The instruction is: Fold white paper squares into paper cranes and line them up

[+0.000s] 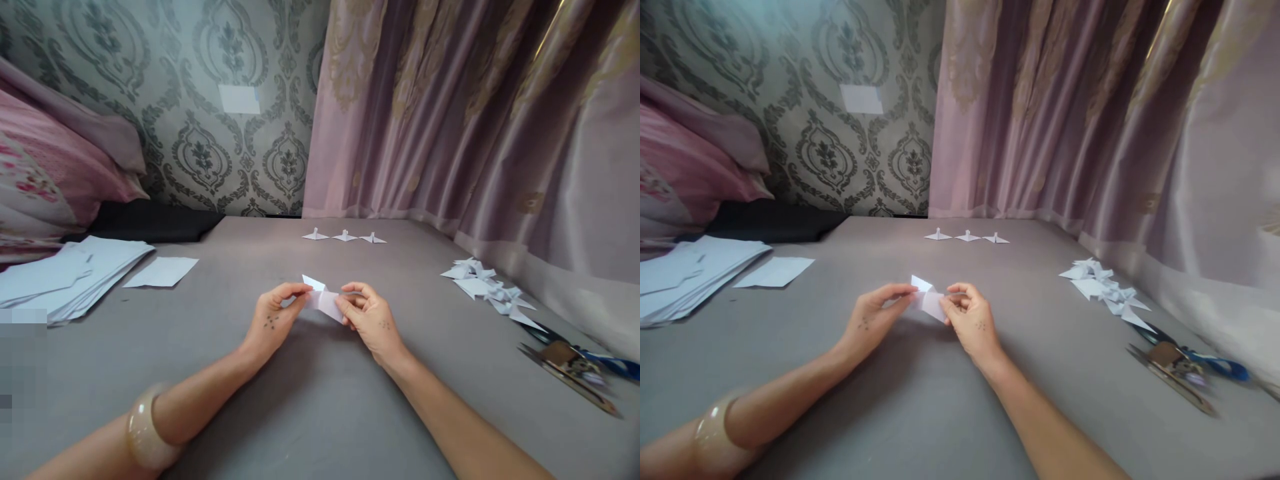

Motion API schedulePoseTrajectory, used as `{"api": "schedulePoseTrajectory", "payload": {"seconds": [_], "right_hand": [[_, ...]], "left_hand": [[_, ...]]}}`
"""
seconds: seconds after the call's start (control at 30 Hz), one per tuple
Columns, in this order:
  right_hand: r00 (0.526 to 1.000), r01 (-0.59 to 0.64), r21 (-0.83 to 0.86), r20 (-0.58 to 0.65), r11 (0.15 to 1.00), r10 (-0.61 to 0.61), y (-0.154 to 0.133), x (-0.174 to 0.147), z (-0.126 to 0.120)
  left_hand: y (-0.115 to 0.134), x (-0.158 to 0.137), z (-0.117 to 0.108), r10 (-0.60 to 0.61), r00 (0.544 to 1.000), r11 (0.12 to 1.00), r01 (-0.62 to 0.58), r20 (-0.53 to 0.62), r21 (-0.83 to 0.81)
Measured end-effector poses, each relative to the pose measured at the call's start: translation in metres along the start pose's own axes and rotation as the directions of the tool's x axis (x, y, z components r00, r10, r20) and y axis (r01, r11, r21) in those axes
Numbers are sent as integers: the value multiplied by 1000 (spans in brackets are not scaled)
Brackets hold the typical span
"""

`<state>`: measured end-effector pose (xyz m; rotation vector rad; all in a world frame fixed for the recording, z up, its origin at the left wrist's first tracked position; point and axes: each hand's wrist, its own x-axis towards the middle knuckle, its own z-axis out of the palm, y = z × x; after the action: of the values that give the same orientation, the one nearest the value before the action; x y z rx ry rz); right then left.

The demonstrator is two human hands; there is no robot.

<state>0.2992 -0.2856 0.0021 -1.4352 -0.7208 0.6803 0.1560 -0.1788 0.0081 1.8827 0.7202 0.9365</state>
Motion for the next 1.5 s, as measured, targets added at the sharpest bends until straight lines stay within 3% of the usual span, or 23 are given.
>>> {"api": "schedulePoseTrajectory", "payload": {"seconds": [0.2, 0.43, 0.6, 0.77, 1.07, 1.33, 1.4, 1.5], "right_hand": [[995, 61, -125, 81, 990, -51, -1, -2, 1], [998, 65, -195, 34, 979, -59, -2, -2, -1], [996, 93, -237, 34, 967, -88, -3, -3, 1], [980, 201, -276, 43, 940, -196, -3, -6, 4], [874, 485, -263, 117, 834, -472, -2, -9, 4], [832, 555, -272, 183, 786, -524, -6, -12, 2], [832, 551, -236, 227, 801, -506, -7, -13, 3], [838, 528, -213, 286, 822, -464, -7, -14, 4]], "left_hand": [[-1, 0, 0, -4, 1000, 1000, 5, 30, -30], [4, -1, 1, -55, 992, 997, 60, 110, -45], [3, -3, 2, -34, 990, 999, 33, 136, 11], [1, -4, 2, 40, 992, 998, -47, 121, 52], [-4, -4, -2, 293, 947, 939, -311, 131, 145], [-3, -5, -3, 520, 847, 806, -530, 114, 263], [-2, -5, -3, 523, 842, 802, -539, 135, 257], [1, -7, -3, 452, 874, 859, -480, 179, 177]]}}
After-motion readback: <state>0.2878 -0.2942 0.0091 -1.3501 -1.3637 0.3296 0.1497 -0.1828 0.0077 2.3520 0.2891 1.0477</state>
